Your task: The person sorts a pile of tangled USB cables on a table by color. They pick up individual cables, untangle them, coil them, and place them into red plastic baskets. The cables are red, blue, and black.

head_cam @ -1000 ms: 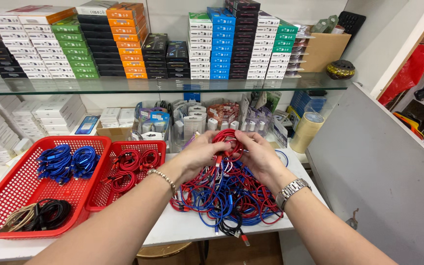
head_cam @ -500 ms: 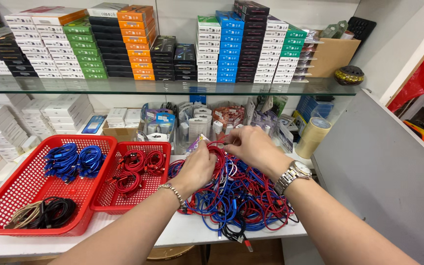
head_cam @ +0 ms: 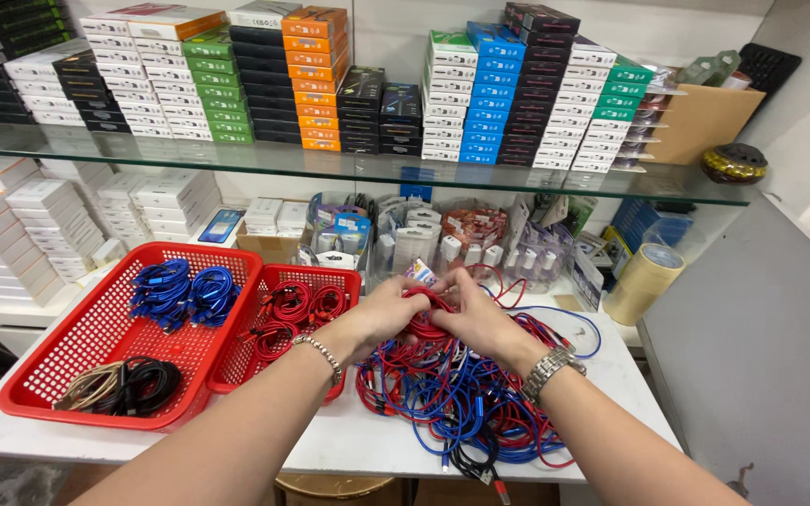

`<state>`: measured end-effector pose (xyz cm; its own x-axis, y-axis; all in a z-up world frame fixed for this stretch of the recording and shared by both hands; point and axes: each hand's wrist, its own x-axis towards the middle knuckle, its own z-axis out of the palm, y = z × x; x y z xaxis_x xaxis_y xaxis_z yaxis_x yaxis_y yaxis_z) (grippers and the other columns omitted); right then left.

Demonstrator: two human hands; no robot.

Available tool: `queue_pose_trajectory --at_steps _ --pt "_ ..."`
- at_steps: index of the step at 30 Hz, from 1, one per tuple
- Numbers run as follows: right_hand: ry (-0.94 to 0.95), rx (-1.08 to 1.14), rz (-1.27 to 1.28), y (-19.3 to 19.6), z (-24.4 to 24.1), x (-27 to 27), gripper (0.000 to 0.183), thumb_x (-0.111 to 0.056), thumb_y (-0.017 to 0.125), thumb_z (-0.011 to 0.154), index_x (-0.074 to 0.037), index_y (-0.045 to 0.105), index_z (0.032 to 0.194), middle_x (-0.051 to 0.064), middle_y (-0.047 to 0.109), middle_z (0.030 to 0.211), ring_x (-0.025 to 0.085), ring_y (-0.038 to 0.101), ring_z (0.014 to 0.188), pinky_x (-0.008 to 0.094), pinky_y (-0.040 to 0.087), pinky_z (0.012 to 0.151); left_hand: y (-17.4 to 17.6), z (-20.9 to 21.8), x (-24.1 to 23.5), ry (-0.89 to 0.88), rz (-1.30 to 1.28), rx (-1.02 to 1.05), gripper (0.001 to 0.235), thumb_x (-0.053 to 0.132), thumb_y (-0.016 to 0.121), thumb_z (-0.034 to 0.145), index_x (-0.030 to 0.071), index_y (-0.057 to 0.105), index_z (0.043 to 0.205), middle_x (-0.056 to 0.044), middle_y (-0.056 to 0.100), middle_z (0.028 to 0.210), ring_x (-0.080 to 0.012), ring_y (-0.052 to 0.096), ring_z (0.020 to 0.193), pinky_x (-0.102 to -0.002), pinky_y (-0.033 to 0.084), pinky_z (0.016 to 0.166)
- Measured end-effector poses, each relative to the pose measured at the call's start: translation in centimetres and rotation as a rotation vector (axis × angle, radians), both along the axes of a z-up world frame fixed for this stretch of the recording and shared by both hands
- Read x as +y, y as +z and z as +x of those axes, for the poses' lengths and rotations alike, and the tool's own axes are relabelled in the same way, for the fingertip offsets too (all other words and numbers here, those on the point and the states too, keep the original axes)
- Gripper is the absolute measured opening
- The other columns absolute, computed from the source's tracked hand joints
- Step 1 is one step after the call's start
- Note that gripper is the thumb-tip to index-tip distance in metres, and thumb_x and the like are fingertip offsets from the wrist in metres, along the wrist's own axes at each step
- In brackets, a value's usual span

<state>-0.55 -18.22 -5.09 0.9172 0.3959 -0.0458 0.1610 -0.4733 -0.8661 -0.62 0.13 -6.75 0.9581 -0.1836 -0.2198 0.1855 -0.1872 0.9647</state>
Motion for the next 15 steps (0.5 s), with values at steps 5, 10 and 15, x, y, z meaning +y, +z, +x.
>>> queue_pose_trajectory --at_steps 5,10,15 --pt "0.301 0.886 0.678 -0.9 1.8 0.3 0.024 -0.030 0.069 0.104 -0.008 0.067 0.115 0.003 0.065 0.095 0.014 0.063 0.087 0.028 0.057 0.077 -0.9 -0.9 3.6 0.057 -0.178 0.066 0.039 0.021 0.061 0.095 0.006 0.062 0.131 -0.006 0.073 0.102 -0.0108 0.064 0.079 -0.024 0.053 0.061" --pt "0.226 0.799 0.699 -3.1 3.8 3.8 0.025 -0.022 0.068 0.096 -0.005 0.069 0.114 0.005 0.068 0.109 0.013 0.065 0.094 0.022 0.057 0.081 -1.9 -1.1 7.2 0.178 -0.068 -0.035 0.035 0.021 0.060 0.097 0.004 0.063 0.127 -0.005 0.072 0.102 -0.0062 0.063 0.076 -0.023 0.052 0.060" --pt "0.080 0.705 0.618 -5.0 6.9 10.0 0.022 -0.012 0.068 0.095 0.000 0.067 0.113 0.008 0.070 0.111 0.014 0.068 0.097 0.023 0.059 0.086 -3.6 -0.1 10.9 0.430 -0.177 0.020 0.036 0.012 0.064 0.095 -0.002 0.058 0.127 -0.012 0.074 0.103 -0.0184 0.071 0.082 -0.025 0.059 0.063"
